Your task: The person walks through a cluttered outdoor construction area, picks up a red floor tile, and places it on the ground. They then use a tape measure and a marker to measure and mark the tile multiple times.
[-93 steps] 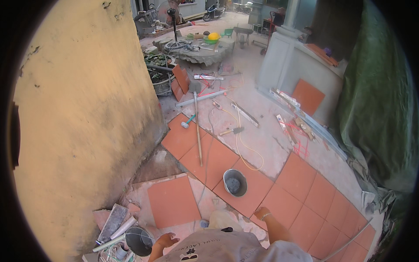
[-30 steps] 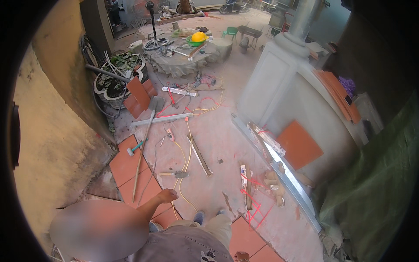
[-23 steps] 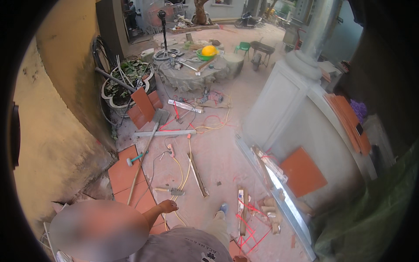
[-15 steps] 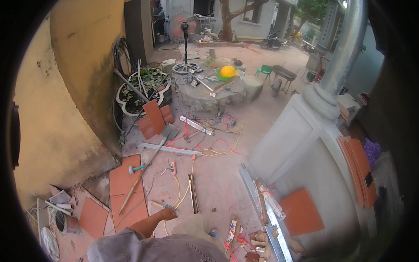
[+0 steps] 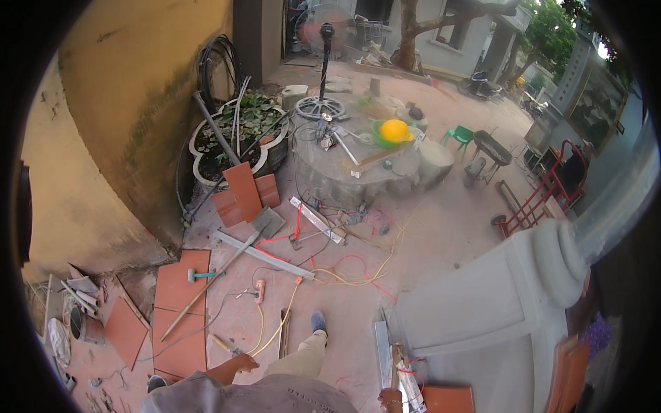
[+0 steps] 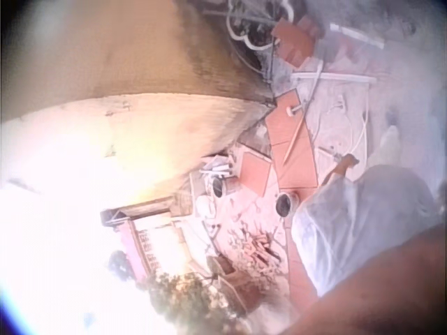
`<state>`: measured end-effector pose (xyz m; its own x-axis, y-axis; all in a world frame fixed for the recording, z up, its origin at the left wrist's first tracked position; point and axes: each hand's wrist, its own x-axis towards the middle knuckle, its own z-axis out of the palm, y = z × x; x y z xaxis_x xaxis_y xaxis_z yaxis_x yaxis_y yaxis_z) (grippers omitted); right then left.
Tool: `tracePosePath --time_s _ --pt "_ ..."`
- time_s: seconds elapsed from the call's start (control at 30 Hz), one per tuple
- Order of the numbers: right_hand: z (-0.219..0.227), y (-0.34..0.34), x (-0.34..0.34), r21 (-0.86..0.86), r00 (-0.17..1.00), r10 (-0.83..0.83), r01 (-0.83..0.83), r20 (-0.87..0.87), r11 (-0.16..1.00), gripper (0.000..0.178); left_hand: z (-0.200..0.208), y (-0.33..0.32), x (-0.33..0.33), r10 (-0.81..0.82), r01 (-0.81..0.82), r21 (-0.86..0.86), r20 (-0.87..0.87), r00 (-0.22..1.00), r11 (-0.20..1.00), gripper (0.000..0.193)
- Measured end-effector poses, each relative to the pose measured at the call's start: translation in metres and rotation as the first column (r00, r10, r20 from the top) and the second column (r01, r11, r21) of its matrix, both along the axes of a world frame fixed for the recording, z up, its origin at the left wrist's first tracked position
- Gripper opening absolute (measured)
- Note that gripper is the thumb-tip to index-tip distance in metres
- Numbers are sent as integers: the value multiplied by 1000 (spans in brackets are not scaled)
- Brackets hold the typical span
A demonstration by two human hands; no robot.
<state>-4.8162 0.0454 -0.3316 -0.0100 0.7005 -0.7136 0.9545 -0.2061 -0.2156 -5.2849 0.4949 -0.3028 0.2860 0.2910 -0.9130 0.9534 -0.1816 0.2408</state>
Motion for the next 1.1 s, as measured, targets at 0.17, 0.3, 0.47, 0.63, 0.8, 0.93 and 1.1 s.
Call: tracePosePath --time_s 0.17,0.3,0.47,0.63,0.8,0.93,1.1 --pt "-23 129 96 -146 958 -273 260 -85 955 34 29 136 121 -822 407 748 319 473 525 34" --pt "64 266 177 14 177 -884 982 -433 190 28 85 228 234 448 -509 -22 508 735 860 35" --pt "108 401 265 145 299 -847 954 -441 261 28 136 309 307 492 -613 29 568 660 789 41" --pt "71 490 356 50 448 -834 888 -321 457 39 110 341 312 567 -671 128 434 700 730 38" --pt "7 613 473 7 742 -664 668 -90 745 47 76 338 328 778 -801 126 188 599 586 32" --pt "-42 751 574 -12 763 -646 646 -19 763 52 88 339 400 905 -902 74 -36 423 425 30" --pt "-89 927 699 136 628 -745 778 -227 614 74 131 350 507 877 -876 -50 42 479 480 35"
